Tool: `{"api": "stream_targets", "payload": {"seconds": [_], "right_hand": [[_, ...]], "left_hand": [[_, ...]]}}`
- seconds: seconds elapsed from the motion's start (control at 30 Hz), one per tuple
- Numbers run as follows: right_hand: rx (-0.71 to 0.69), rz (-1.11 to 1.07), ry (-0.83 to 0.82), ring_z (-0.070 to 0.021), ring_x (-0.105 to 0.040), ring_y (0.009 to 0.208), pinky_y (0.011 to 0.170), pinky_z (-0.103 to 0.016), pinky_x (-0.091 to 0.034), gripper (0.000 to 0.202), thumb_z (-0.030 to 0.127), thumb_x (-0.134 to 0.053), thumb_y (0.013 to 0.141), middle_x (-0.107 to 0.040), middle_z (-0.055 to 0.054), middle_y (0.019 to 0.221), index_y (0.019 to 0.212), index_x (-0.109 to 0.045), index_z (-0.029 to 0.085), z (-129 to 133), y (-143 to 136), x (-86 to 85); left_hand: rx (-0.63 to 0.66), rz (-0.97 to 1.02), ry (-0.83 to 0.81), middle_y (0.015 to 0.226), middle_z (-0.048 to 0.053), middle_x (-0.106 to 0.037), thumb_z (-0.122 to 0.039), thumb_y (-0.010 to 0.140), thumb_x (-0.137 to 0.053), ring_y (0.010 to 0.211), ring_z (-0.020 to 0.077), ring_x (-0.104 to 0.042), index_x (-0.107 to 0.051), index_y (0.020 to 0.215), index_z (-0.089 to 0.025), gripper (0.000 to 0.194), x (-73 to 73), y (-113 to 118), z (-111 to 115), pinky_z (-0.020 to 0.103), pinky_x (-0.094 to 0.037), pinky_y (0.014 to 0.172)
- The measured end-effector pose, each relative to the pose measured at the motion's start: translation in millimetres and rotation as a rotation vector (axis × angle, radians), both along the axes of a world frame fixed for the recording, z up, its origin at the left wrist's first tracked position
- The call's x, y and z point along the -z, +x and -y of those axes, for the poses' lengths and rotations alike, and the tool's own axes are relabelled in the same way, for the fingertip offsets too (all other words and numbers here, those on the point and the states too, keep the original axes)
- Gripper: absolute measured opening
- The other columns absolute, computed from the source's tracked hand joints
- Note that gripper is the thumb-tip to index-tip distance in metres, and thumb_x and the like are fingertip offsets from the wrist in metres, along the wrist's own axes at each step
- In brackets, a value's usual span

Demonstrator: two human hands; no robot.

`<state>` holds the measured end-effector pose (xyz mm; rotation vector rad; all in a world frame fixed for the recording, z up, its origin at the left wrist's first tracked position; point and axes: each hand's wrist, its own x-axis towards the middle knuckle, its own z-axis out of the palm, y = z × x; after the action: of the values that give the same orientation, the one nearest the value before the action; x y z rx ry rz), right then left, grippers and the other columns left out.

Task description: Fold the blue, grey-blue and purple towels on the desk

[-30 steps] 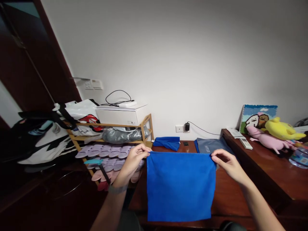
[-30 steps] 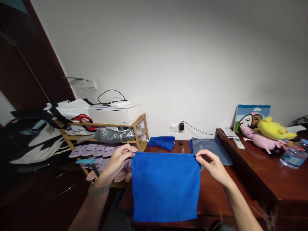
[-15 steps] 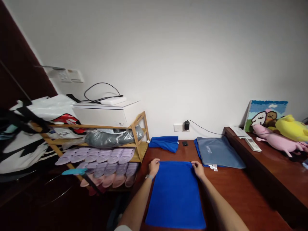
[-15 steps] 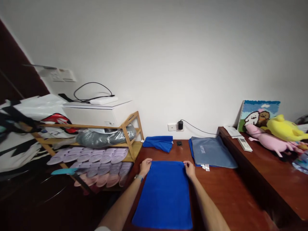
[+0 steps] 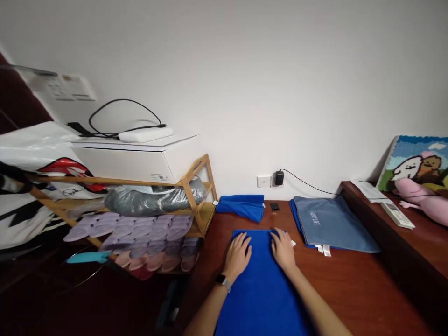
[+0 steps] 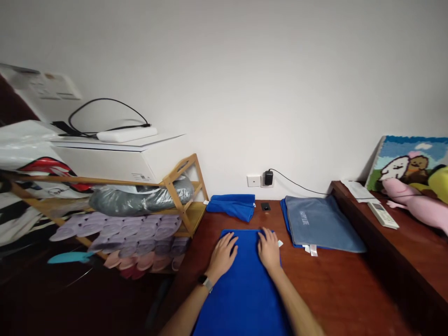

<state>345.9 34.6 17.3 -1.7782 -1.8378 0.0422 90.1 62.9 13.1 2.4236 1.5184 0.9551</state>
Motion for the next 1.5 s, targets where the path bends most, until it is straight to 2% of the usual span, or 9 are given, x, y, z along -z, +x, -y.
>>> {"api": "stream_targets", "payload": {"seconds": [0.17,0.33,0.47,0.67,0.87,0.97,1.1,1.3,1.5], "right_hand": [[-0.026,0.171,-0.281,-0.0266,-0.029,0.165,0.134,-0.051,-0.021,0.064,0.047,-0.033,0.110,-0.039,-0.008,0.176,0.169,-0.041,0.025,16.3,-23.2,-6.6],[0.085,0.188,-0.380,-0.0300,-0.024,0.167,0.136,-0.053,-0.014,0.068,0.049,-0.030,0.111,-0.031,-0.012,0.178,0.170,-0.038,0.017,7.6,-10.3,-25.6],[0.005,0.189,-0.366,-0.0263,-0.022,0.168,0.137,-0.048,-0.013,0.069,0.050,-0.027,0.111,-0.027,-0.010,0.180,0.171,-0.035,0.017,2.6,-15.3,-21.3],[0.099,0.172,-0.440,-0.0266,-0.021,0.168,0.136,-0.049,-0.016,0.069,0.049,-0.028,0.111,-0.025,-0.009,0.180,0.173,-0.031,0.019,2.8,13.6,-26.9],[0.074,0.180,-0.312,-0.0272,-0.019,0.169,0.138,-0.048,-0.013,0.064,0.033,-0.029,0.109,-0.025,-0.011,0.179,0.168,-0.040,0.011,70.5,-8.9,-36.7],[-0.038,0.130,-0.264,-0.0265,-0.023,0.167,0.138,-0.047,-0.018,0.063,0.042,-0.028,0.111,-0.030,-0.006,0.178,0.168,-0.044,0.019,132.7,-40.6,-17.8],[0.008,0.114,-0.336,-0.0274,-0.024,0.167,0.138,-0.050,-0.019,0.067,0.052,-0.029,0.110,-0.029,-0.003,0.177,0.170,-0.038,0.024,190.7,-43.7,-0.7],[0.100,0.141,-0.380,-0.0273,-0.021,0.168,0.137,-0.050,-0.020,0.072,0.051,-0.029,0.110,-0.025,-0.008,0.179,0.172,-0.033,0.016,204.3,-14.2,-8.9],[0.122,0.150,-0.403,-0.0291,-0.025,0.167,0.136,-0.053,-0.019,0.069,0.046,-0.030,0.108,-0.030,-0.011,0.178,0.170,-0.038,0.015,199.0,-19.5,-19.6]], "left_hand": [[-0.060,-0.268,-0.129,0.173,0.012,-0.046,-0.044,0.102,-0.059,0.161,0.0352,-0.039,-0.054,0.161,-0.029,0.062,3.4,6.2,12.9,0.058,-0.034,0.131],[-0.065,-0.242,-0.141,0.169,0.017,-0.050,-0.041,0.102,-0.054,0.159,0.0359,-0.043,-0.060,0.156,-0.020,0.059,-10.0,18.7,-7.1,0.055,-0.030,0.133],[0.020,-0.170,-0.139,0.171,0.011,-0.049,-0.040,0.101,-0.056,0.161,0.0322,-0.041,-0.057,0.158,-0.027,0.058,-4.9,33.0,-21.9,0.055,-0.027,0.134],[-0.097,-0.153,-0.223,0.171,0.012,-0.049,-0.047,0.104,-0.051,0.163,0.0318,-0.037,-0.054,0.161,-0.025,0.061,-11.0,-8.2,-28.7,0.054,-0.025,0.135],[0.005,-0.174,-0.076,0.172,0.011,-0.048,-0.033,0.109,-0.035,0.163,0.0264,-0.037,-0.050,0.164,-0.020,0.058,-29.5,-4.0,46.6,0.050,-0.025,0.136],[0.104,-0.208,-0.038,0.172,0.007,-0.048,-0.040,0.112,-0.035,0.161,0.0256,-0.040,-0.052,0.163,-0.029,0.055,-11.6,16.2,113.5,0.051,-0.031,0.134],[0.002,-0.243,-0.068,0.174,0.009,-0.044,-0.049,0.109,-0.043,0.161,0.0316,-0.040,-0.044,0.167,-0.032,0.060,12.3,9.8,174.0,0.058,-0.036,0.132],[-0.106,-0.231,-0.095,0.173,0.015,-0.043,-0.051,0.108,-0.042,0.161,0.0335,-0.040,-0.045,0.167,-0.021,0.067,11.6,-24.7,190.9,0.057,-0.036,0.132],[-0.147,-0.217,-0.086,0.162,0.019,-0.058,-0.048,0.105,-0.045,0.153,0.0386,-0.051,-0.059,0.157,-0.017,0.062,8.6,-29.4,194.7,0.061,-0.038,0.129]]}}
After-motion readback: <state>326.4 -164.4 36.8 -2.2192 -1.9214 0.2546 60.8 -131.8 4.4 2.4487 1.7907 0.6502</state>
